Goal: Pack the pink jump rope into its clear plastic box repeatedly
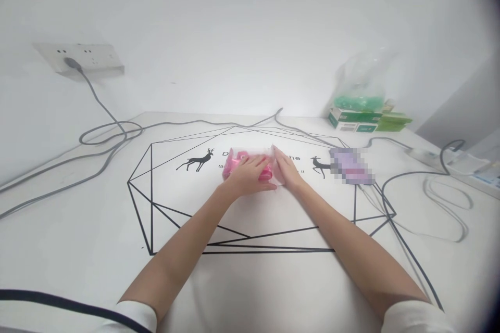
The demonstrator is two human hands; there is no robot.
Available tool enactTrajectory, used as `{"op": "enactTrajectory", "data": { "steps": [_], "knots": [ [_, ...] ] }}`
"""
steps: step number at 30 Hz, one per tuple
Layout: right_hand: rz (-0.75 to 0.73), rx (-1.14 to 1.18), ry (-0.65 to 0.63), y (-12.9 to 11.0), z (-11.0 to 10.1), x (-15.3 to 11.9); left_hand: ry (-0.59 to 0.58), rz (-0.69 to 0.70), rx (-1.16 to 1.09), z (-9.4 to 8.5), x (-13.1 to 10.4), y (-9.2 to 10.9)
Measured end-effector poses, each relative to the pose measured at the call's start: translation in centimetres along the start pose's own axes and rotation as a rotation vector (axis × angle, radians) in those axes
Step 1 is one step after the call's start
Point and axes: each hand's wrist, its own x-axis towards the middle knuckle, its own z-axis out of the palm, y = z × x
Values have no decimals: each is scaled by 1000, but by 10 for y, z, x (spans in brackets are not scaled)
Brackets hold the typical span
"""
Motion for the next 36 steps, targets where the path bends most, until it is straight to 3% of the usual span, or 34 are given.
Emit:
{"op": "enactTrajectory", "data": {
  "steps": [6, 15, 30, 36],
  "knots": [
    [-173, -317, -52, -8, -10, -5, 55, -40, 27, 12, 9, 6],
    [-292, -601, -295, -16, -35, -1, 95, -74, 91, 20, 14, 6],
    [-399, -1047, -406, -14, -55, -1, 221, -38, 109, 28, 8, 3],
    [-449, -1174, -419, -15, -54, -2, 367, -51, 139, 35, 10, 8]
  ]
}}
